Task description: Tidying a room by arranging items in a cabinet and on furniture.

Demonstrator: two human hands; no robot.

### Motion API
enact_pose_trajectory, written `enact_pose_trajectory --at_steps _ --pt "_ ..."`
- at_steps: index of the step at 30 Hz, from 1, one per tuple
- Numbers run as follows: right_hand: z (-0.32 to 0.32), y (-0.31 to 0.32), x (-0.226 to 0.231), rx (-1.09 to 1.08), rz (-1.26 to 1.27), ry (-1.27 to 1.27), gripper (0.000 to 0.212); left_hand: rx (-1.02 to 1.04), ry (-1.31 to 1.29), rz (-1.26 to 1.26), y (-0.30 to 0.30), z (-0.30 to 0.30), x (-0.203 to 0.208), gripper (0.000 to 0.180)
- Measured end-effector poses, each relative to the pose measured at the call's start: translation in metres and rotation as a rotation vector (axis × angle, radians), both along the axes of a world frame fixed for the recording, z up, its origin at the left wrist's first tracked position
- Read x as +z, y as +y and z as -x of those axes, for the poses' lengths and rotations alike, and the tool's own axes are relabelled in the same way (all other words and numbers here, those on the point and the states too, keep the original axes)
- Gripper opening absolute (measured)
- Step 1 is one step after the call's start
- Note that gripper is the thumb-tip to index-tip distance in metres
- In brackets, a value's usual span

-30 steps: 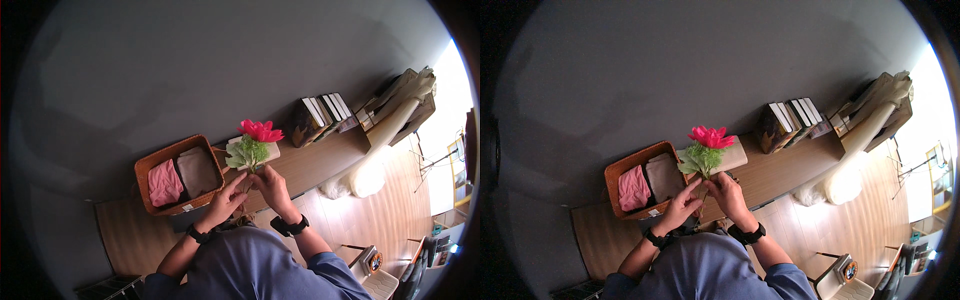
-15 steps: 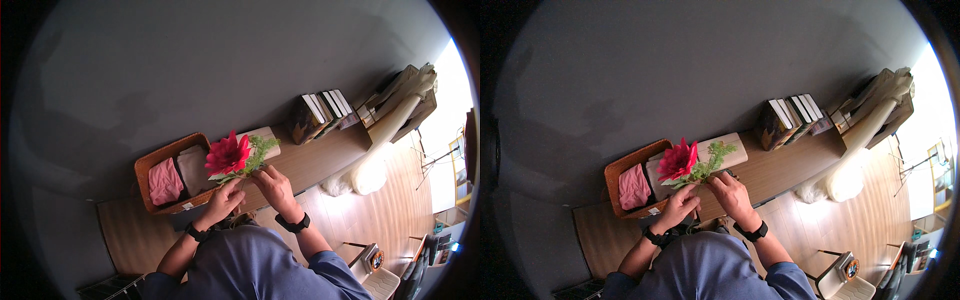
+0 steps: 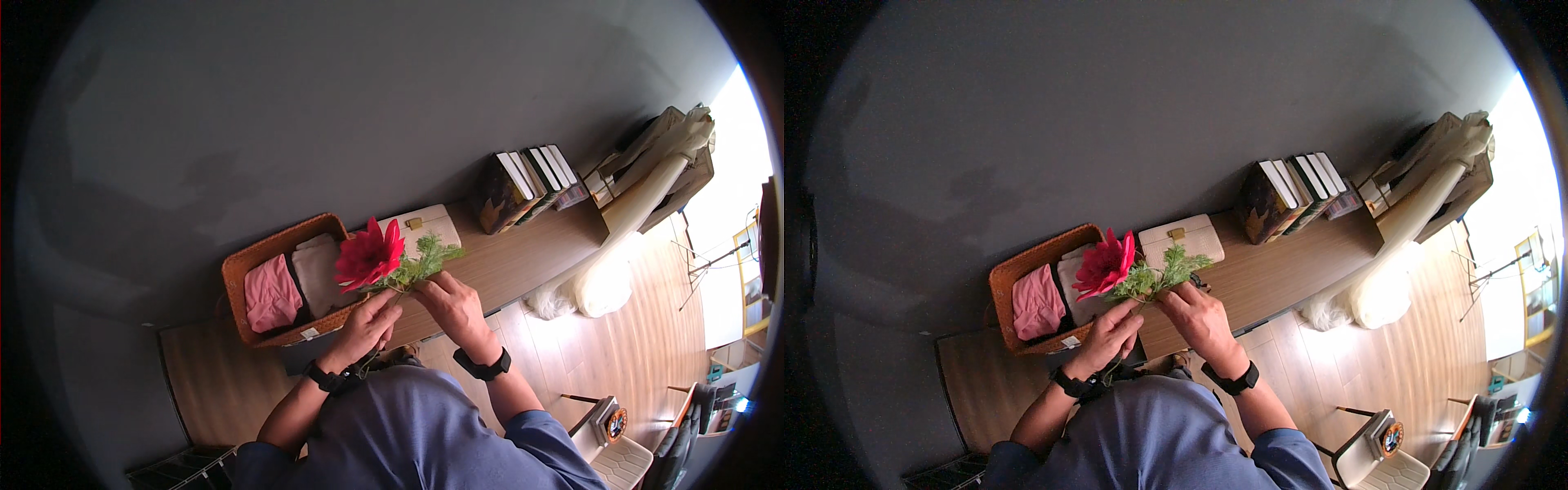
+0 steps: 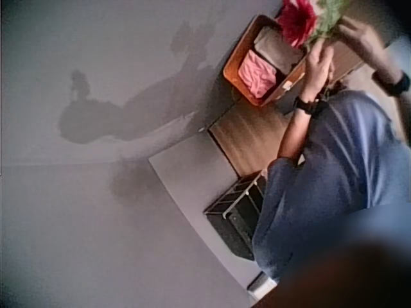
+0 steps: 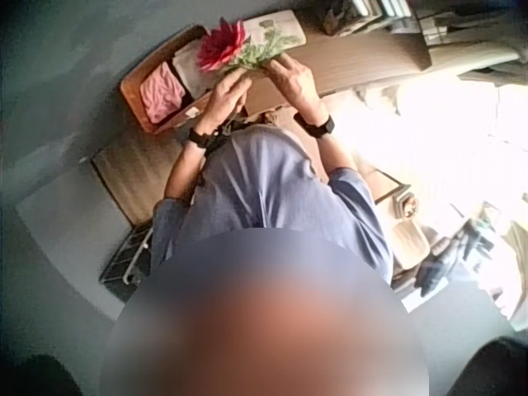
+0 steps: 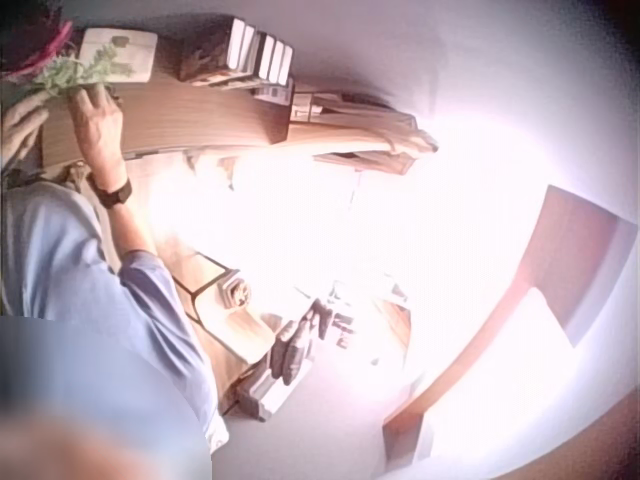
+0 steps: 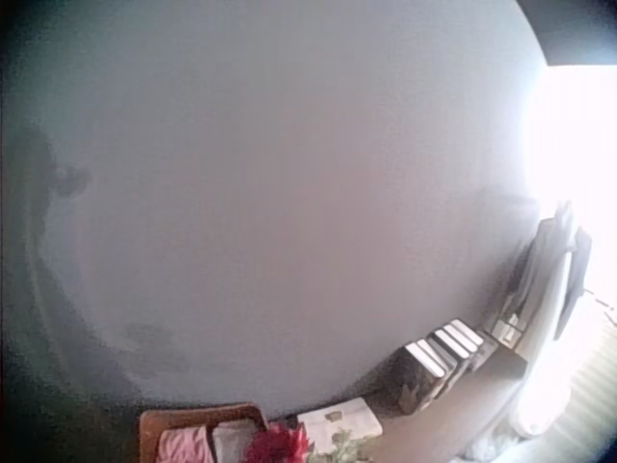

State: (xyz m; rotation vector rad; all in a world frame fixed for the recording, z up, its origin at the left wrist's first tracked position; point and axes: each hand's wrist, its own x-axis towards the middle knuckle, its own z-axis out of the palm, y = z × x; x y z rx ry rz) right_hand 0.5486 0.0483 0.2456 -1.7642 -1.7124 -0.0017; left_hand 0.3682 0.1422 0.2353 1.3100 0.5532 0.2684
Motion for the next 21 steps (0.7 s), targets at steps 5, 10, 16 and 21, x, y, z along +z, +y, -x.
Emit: enact_pose_trajectory --at_steps 5,10,16,21 --pt "0.005 0.001 -0.001 0.043 0.014 0.035 0.022 0.024 -0.084 0.049 -0.002 -0.001 -0.002 0.034" --pt "0.016 0.002 0.008 0.122 0.037 0.003 0.021 -0.042 -0.047 0.034 0.004 0.003 -0.021 0.033" --pt "0.015 -0.001 0.003 0.140 0.052 -0.047 0.019 0.016 -0.054 0.032 0.007 -0.002 -0.003 0.045" --pt "0.017 -0.003 0.000 0.130 0.076 -0.057 0.019 0.011 -0.048 0.016 0.003 -0.005 -0.006 0.053"
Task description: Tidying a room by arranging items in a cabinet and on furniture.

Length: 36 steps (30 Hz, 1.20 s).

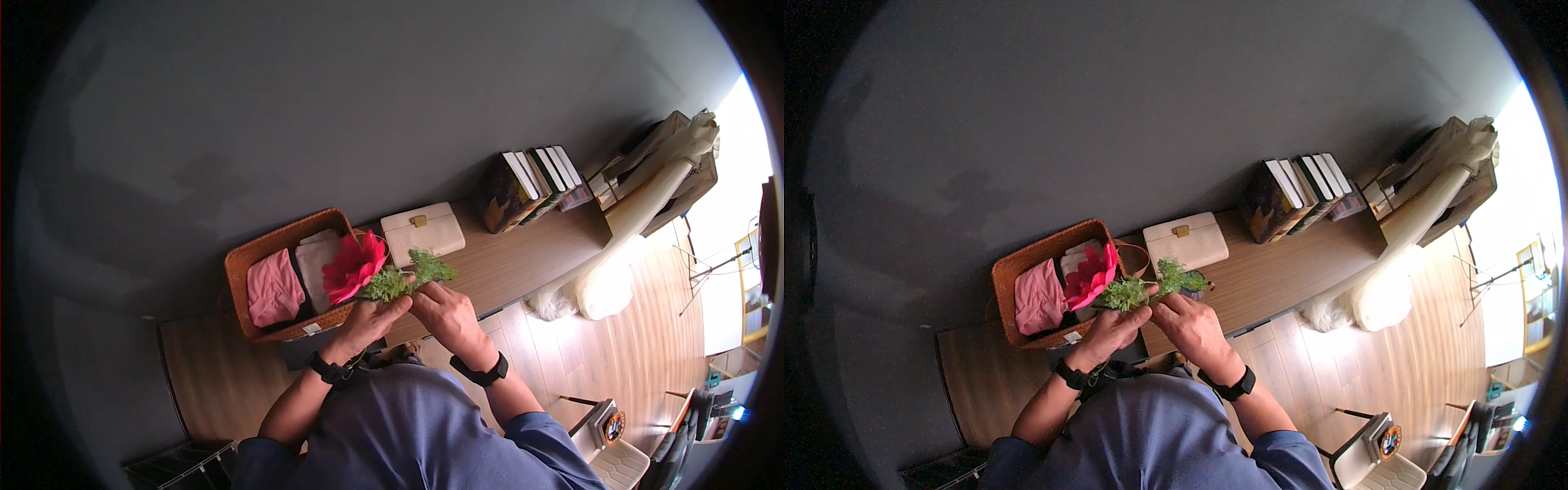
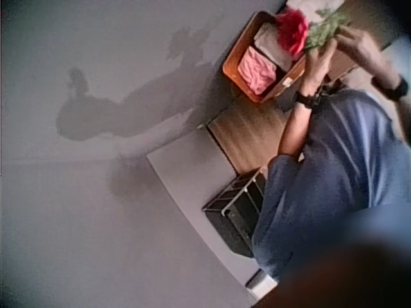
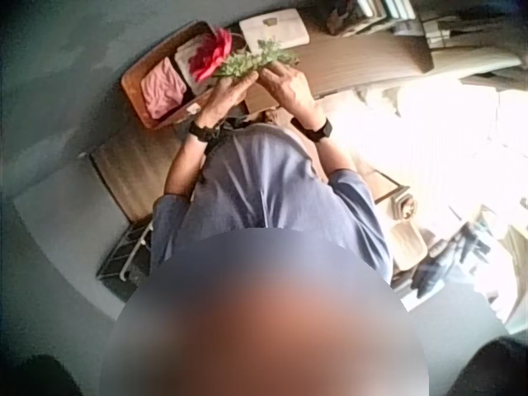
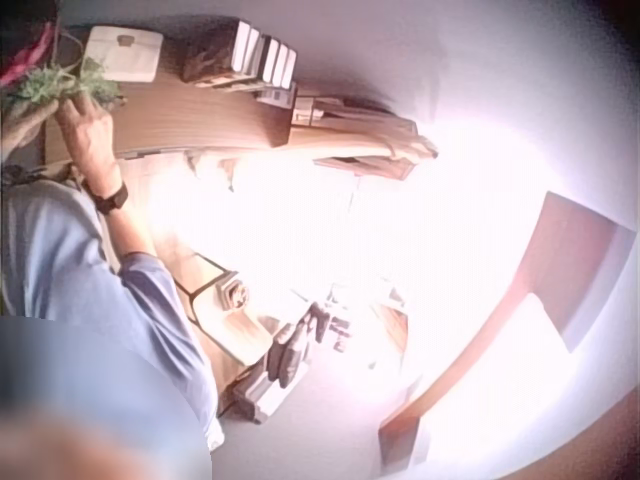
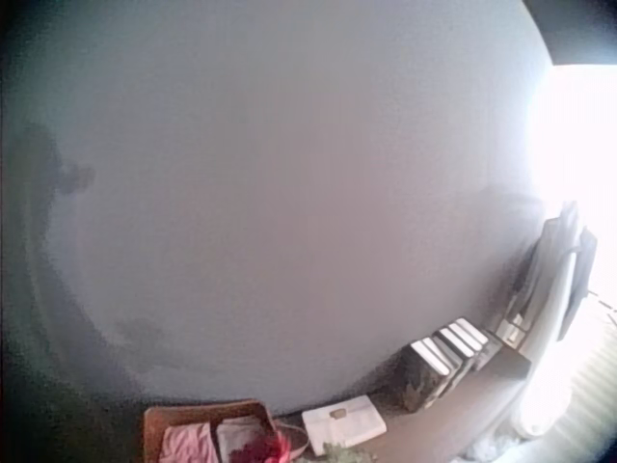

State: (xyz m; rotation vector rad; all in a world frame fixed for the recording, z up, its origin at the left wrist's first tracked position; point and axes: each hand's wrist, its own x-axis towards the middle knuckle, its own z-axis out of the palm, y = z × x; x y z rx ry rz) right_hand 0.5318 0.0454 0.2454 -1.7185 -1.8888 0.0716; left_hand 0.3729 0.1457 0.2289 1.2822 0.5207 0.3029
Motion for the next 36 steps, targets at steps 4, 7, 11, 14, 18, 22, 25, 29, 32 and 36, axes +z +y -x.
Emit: enact_pose_trajectory --at_steps 4,7,11,14,18,22,25,29,32,36 --pt "0.006 0.001 0.001 -0.065 -0.066 0.097 0.017 0.025 0.035 -0.105 -0.003 -0.001 -0.018 0.045" --pt "0.004 -0.002 0.006 -0.053 -0.003 0.141 0.015 0.076 0.022 -0.145 -0.003 0.000 -0.018 0.036" --pt "-0.010 -0.006 0.023 -0.163 -0.009 0.264 0.018 0.075 0.053 -0.190 -0.004 0.004 -0.013 0.030" --pt "-0.013 0.007 0.048 -0.173 -0.177 0.069 0.021 0.055 0.042 -0.193 -0.006 0.005 -0.008 0.028" --pt "-0.021 0.015 0.032 -0.029 -0.178 0.034 0.023 -0.067 0.154 -0.376 -0.008 0.009 -0.014 0.031" --pt "-0.026 0.013 0.020 -0.030 -0.060 -0.016 0.022 -0.062 0.026 -0.513 -0.018 0.004 -0.007 0.034" --pt "-0.027 0.014 0.010 -0.056 -0.011 0.053 0.023 -0.046 0.023 -0.511 -0.020 0.004 -0.002 0.034" --pt "-0.023 0.015 0.013 -0.018 -0.047 0.189 0.022 -0.025 0.023 -0.460 -0.020 0.005 -0.005 0.034" --pt "-0.023 0.015 0.011 0.066 -0.066 0.243 0.023 -0.047 0.053 -0.477 -0.020 0.005 -0.002 0.034" --pt "-0.022 0.012 0.013 -0.184 0.009 0.323 0.025 -0.052 0.069 -0.422 -0.020 0.009 -0.014 0.032"
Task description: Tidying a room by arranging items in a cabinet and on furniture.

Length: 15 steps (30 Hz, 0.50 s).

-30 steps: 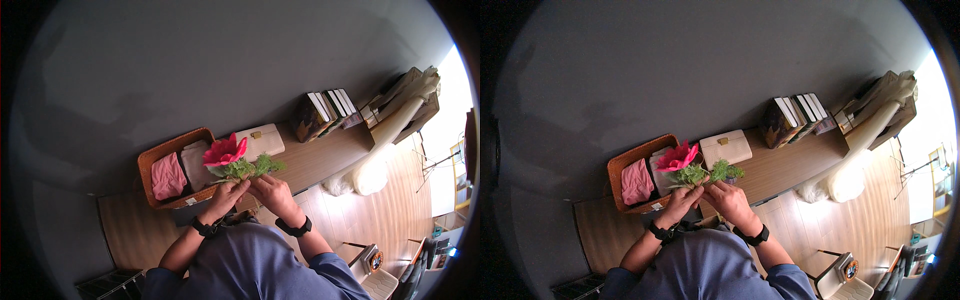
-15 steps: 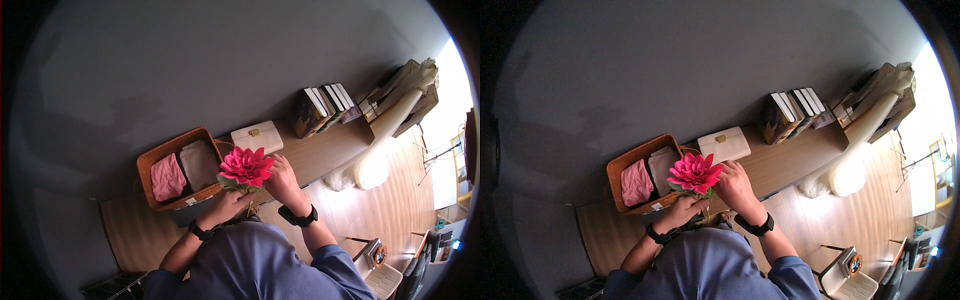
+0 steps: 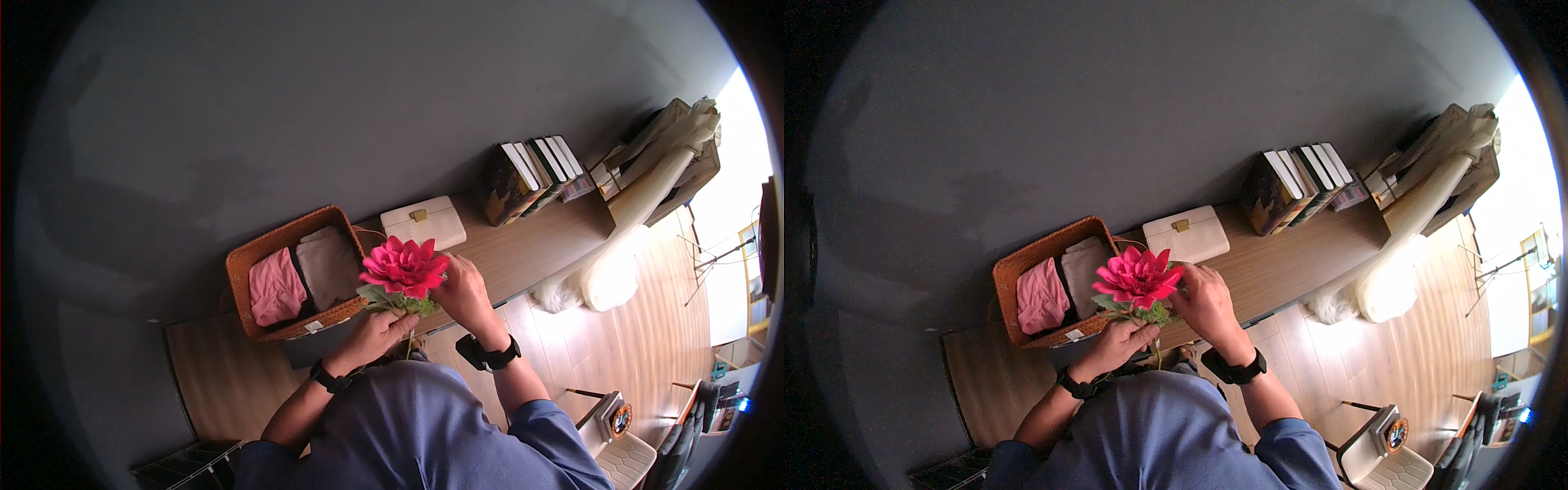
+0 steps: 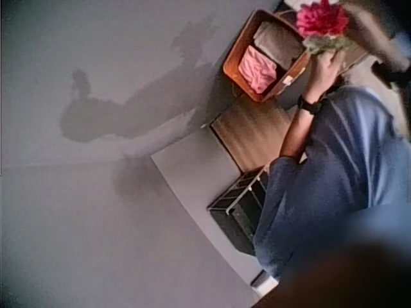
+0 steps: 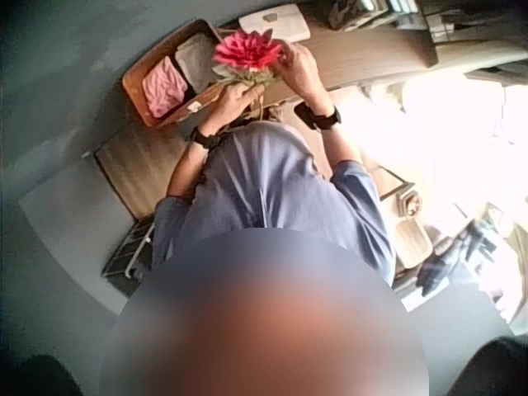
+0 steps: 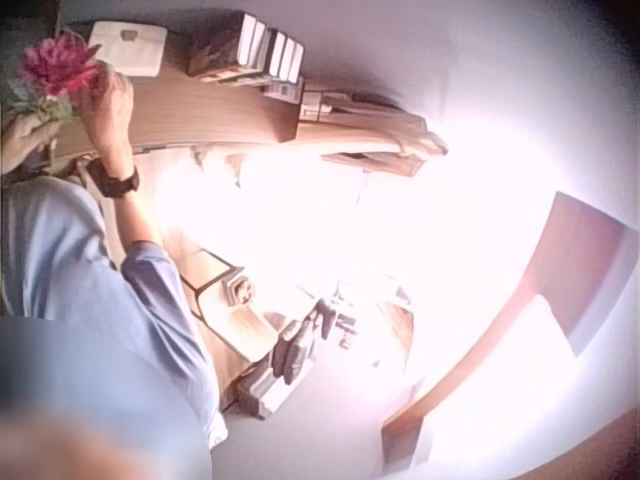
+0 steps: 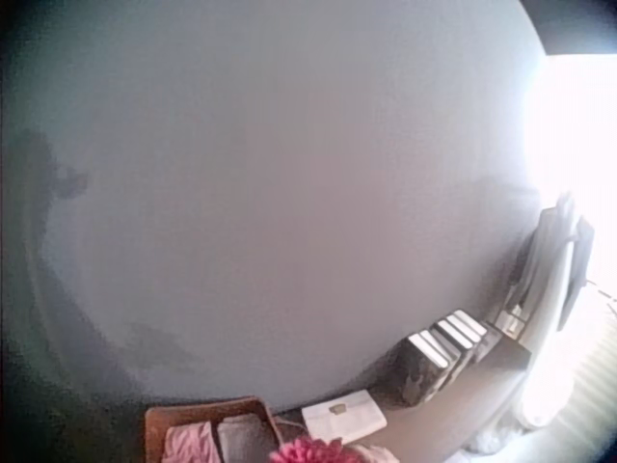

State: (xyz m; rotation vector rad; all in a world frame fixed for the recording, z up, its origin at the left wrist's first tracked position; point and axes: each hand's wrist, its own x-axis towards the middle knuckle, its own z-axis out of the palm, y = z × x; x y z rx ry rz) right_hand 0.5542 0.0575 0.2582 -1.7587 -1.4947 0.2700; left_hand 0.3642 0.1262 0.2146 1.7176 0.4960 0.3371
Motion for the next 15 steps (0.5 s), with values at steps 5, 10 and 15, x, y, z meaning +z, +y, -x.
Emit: enact_pose_trajectory --at_steps 5,10,15 --pt "-0.001 -0.006 -0.001 -0.173 0.102 0.178 0.023 0.082 -0.002 0.190 0.001 -0.003 -0.006 0.032" --pt "-0.008 -0.009 0.000 0.101 -0.157 0.059 0.033 0.202 -0.057 0.101 0.009 -0.007 -0.019 0.029" --pt "0.007 -0.005 0.008 -0.045 -0.220 0.021 0.041 0.191 -0.156 0.278 0.020 -0.011 -0.007 0.032"
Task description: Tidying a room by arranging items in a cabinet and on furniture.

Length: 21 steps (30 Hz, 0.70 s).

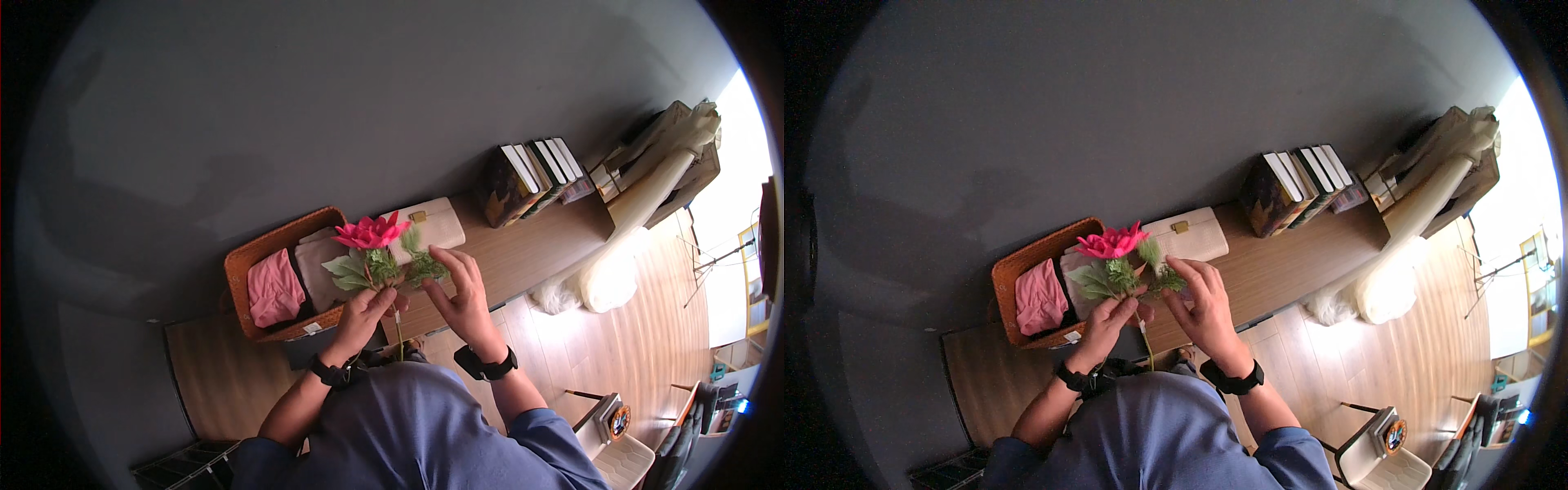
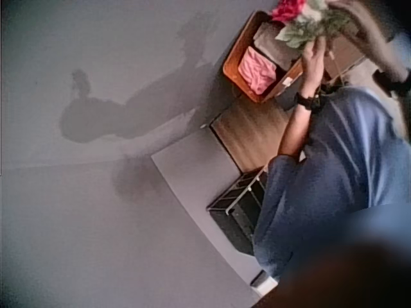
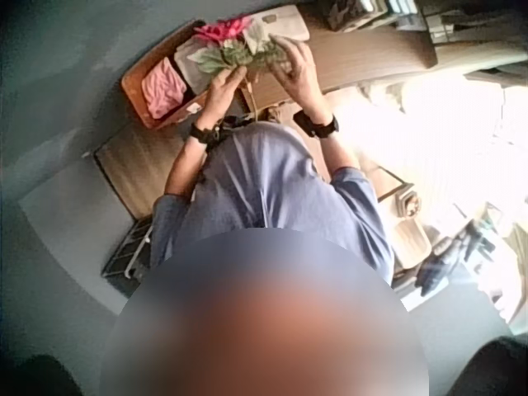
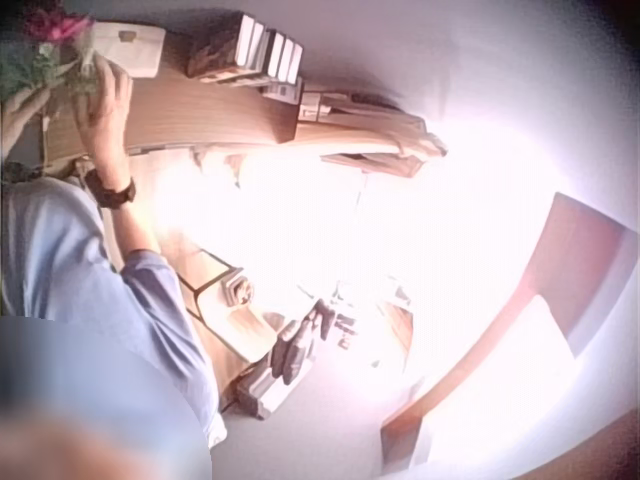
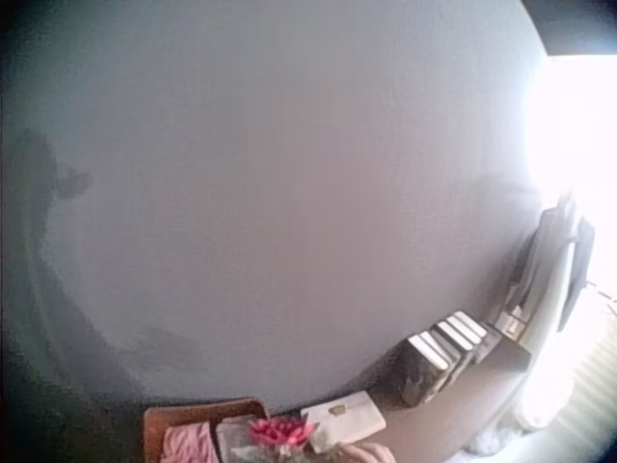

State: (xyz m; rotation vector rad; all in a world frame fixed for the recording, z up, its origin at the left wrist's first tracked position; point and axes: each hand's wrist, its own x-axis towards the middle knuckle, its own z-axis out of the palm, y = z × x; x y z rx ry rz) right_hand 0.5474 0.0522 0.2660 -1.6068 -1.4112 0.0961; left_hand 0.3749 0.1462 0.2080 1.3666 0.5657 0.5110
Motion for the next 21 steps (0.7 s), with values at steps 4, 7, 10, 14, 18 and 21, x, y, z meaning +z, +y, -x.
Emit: enact_pose_trajectory --at_steps 4,7,10,14,18,21 --pt "0.011 -0.005 -0.018 -0.173 -0.001 -0.016 0.039 0.073 -0.054 0.123 0.011 0.000 0.009 0.042" --pt "0.018 -0.011 -0.034 -0.109 0.035 -0.009 0.034 0.127 -0.083 0.179 0.018 -0.002 0.017 0.041" --pt "0.034 -0.009 -0.034 0.128 0.255 0.190 0.028 0.160 -0.100 0.180 0.021 -0.004 0.024 0.041" --pt "0.040 -0.009 -0.027 0.229 0.297 0.174 0.021 0.168 -0.148 0.184 0.020 -0.003 0.024 0.042" --pt "0.038 -0.008 -0.026 0.273 0.341 0.229 0.018 0.176 -0.119 0.090 0.017 -0.002 0.019 0.042" --pt "0.040 -0.008 -0.024 0.252 0.359 0.365 0.016 0.207 -0.129 0.057 0.012 -0.003 0.018 0.040"
